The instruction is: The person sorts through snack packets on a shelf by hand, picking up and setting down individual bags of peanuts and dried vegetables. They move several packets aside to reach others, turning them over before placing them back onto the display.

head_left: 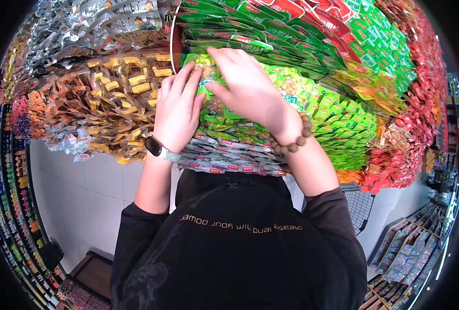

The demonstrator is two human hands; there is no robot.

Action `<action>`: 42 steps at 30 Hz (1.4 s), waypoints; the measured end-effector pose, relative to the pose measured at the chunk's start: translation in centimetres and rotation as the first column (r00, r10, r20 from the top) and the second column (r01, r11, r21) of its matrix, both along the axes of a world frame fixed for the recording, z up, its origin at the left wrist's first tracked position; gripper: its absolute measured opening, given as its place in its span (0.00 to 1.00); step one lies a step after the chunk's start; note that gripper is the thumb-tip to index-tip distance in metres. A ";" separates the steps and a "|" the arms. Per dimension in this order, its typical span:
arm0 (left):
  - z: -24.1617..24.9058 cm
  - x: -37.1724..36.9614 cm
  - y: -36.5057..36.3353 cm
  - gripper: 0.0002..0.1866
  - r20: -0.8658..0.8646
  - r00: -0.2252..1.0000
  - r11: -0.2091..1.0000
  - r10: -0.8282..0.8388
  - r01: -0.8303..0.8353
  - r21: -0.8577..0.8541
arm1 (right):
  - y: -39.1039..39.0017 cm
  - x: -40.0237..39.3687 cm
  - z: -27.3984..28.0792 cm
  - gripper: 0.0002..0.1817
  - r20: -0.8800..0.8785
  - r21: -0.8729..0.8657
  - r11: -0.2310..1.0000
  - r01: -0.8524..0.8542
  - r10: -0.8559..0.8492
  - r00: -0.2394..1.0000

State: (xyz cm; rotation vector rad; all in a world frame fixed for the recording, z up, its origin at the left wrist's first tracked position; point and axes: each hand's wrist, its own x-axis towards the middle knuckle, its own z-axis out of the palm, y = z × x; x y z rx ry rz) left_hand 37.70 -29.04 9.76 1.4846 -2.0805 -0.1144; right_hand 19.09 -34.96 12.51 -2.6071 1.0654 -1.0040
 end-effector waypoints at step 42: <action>0.3 -0.8 4.1 0.29 -0.140 0.983 0.986 -0.117 0.098 -0.137 | 12.7 -8.6 -4.0 0.19 0.323 0.125 0.975 0.185 -0.217 0.921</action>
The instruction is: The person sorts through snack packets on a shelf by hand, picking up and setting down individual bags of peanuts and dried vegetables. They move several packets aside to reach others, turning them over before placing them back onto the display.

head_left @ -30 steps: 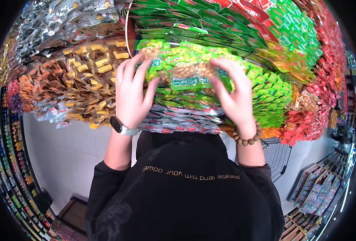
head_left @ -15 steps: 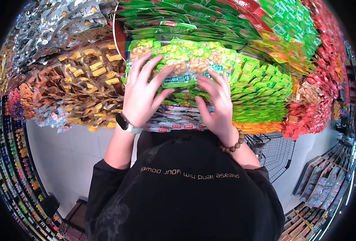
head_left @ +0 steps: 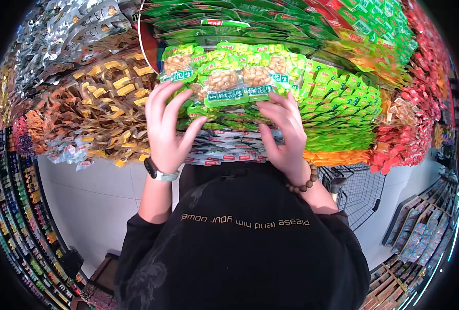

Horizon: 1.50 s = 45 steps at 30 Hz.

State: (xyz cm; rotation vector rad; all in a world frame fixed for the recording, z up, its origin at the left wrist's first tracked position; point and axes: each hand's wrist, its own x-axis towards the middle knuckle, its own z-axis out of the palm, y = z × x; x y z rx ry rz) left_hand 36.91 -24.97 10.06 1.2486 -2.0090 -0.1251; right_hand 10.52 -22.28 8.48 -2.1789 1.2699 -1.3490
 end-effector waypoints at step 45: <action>-4.3 -5.0 5.3 0.16 0.027 0.988 0.988 0.153 -0.153 0.012 | 13.2 -3.7 -1.4 0.09 -0.043 0.298 0.939 0.170 -0.164 0.985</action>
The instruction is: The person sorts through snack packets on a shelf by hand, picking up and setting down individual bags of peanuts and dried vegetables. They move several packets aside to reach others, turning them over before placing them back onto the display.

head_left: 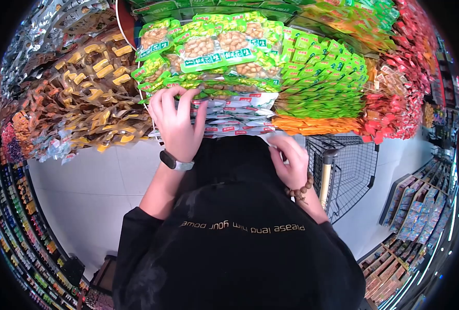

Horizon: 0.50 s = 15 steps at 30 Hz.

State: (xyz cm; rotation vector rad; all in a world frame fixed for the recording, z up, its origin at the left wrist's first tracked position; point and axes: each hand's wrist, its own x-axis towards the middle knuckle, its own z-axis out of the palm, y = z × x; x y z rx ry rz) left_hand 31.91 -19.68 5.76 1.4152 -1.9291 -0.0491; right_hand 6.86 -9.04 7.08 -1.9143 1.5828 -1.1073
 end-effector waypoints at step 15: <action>0.2 1.3 0.0 0.14 -0.058 0.993 0.995 -0.102 0.101 -0.010 | -12.0 3.2 0.6 0.09 -0.307 -0.120 0.962 -0.245 0.199 0.931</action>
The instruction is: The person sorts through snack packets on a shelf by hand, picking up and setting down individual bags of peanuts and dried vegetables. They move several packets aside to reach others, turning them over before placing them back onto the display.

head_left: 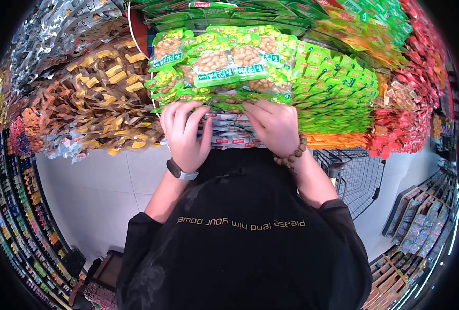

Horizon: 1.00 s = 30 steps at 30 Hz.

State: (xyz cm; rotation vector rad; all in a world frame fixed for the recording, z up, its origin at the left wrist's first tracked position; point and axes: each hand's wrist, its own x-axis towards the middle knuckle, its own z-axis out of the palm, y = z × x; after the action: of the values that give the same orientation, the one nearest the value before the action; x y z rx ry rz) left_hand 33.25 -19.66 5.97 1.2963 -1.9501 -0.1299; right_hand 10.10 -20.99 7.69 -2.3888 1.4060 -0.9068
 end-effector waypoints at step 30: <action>2.4 0.4 -1.2 0.25 -0.678 0.652 0.582 -0.339 0.712 0.393 | 2.4 -2.1 1.4 0.06 0.705 0.703 0.569 -0.426 -0.481 0.521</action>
State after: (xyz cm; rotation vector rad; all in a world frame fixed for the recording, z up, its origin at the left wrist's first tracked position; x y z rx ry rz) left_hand 33.64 -20.88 8.38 0.7961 -1.7612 -1.4532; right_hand 8.05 -18.57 9.06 -0.8705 1.0225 -0.9085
